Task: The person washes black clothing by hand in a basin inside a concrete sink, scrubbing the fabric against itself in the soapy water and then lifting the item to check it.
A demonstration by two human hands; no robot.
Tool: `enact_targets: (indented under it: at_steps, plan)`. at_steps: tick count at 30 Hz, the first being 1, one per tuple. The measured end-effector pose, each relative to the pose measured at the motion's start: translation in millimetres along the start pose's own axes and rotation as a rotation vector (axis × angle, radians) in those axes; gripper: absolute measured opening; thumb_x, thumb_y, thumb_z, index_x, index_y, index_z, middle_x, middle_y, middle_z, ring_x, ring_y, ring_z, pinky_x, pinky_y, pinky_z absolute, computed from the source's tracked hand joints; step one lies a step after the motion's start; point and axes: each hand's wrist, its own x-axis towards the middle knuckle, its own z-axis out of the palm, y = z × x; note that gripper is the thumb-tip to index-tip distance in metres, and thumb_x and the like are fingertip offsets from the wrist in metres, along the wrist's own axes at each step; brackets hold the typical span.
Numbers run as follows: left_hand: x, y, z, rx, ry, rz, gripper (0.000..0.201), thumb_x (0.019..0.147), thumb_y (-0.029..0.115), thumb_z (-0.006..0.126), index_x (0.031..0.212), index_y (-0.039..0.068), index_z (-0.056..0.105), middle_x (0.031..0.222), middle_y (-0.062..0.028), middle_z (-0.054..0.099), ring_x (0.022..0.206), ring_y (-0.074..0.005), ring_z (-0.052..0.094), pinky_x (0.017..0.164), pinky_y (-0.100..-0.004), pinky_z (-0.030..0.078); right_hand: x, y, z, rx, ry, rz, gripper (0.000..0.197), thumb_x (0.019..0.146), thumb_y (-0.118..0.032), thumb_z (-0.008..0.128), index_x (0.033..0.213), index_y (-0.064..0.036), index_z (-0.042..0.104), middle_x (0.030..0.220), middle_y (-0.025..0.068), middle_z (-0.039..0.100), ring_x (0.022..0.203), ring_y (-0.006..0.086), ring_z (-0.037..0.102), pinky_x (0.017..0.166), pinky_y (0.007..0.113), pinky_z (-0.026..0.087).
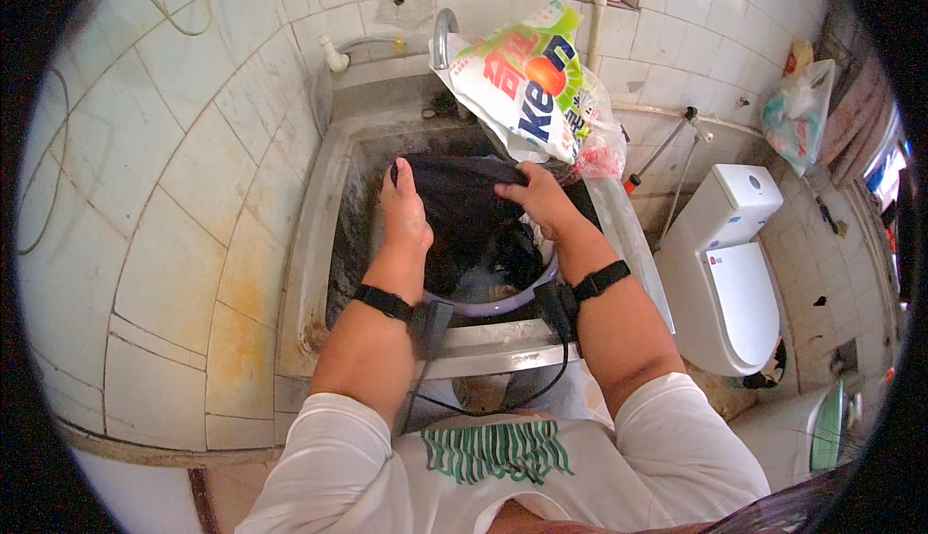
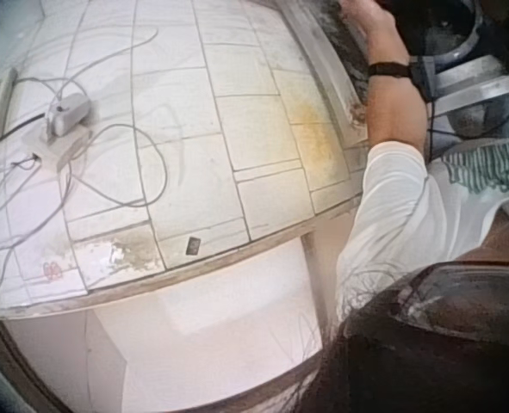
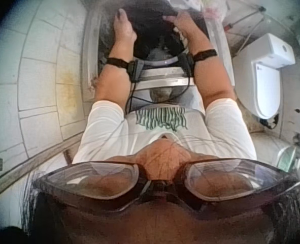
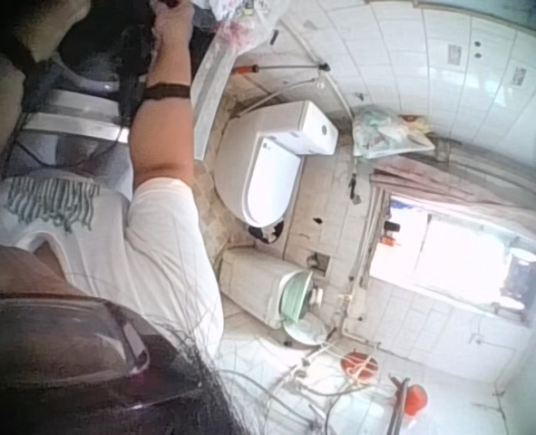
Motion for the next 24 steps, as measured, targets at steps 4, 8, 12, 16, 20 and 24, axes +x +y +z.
enact_targets:
  at_steps: [4,8,12,16,20,24]
  plan:
    - [6,-3,-7,0.075,-0.111,0.073,0.066,0.088,0.040,0.055,0.135,-0.001,0.033,0.138,-0.0188,0.034,0.128,-0.0309,0.031,0.104,-0.0427,0.025,2,0,9,0.146,0.225,-0.132,0.031,0.074,0.005,0.062,0.104,0.0010,0.054,0.093,0.0068,0.059,0.084,0.0160,0.053,0.076,0.025,0.043]
    - [20,-27,-13,0.072,-0.259,-0.024,0.040,0.081,0.018,0.065,0.113,-0.004,0.054,0.104,-0.0131,0.060,0.096,-0.0222,0.055,0.083,-0.0357,0.042,2,10,2,-0.309,-0.091,-0.316,0.035,0.067,-0.001,0.064,0.101,-0.0079,0.061,0.096,0.0178,0.063,0.090,0.0275,0.060,0.082,0.033,0.046]
    - [18,-38,-13,0.533,-0.557,-0.027,0.033,0.072,0.007,0.067,0.102,-0.003,0.059,0.087,-0.0110,0.064,0.079,-0.0210,0.059,0.070,-0.0339,0.047,-10,9,15,-0.779,-0.543,-0.224,0.039,0.064,-0.011,0.070,0.102,-0.0119,0.065,0.105,0.0134,0.063,0.103,0.0301,0.055,0.091,0.037,0.040]
    - [16,-47,-10,1.302,-1.004,-0.103,0.034,0.075,0.016,0.067,0.105,0.002,0.061,0.095,-0.0141,0.064,0.086,-0.0240,0.058,0.077,-0.0357,0.045,-17,13,27,-1.153,-0.886,-0.014,0.050,0.069,-0.026,0.071,0.117,-0.0175,0.059,0.113,0.0078,0.061,0.105,0.0289,0.055,0.091,0.041,0.039]
    - [37,-71,-23,1.449,-1.184,-0.167,0.049,0.077,0.025,0.067,0.120,0.005,0.055,0.118,-0.0155,0.057,0.107,-0.0297,0.053,0.089,-0.0384,0.041,-18,7,40,-1.260,-0.947,0.013,0.047,0.073,-0.029,0.068,0.117,-0.0165,0.059,0.113,0.0077,0.061,0.104,0.0279,0.055,0.090,0.041,0.040]
    - [27,-71,-21,1.556,-1.252,0.039,0.055,0.078,0.028,0.067,0.125,0.006,0.050,0.119,-0.0107,0.058,0.106,-0.0262,0.054,0.091,-0.0365,0.042,-4,28,40,-1.254,-1.175,0.055,0.045,0.076,-0.030,0.064,0.116,-0.0119,0.059,0.111,0.0103,0.061,0.098,0.0264,0.057,0.088,0.038,0.042]
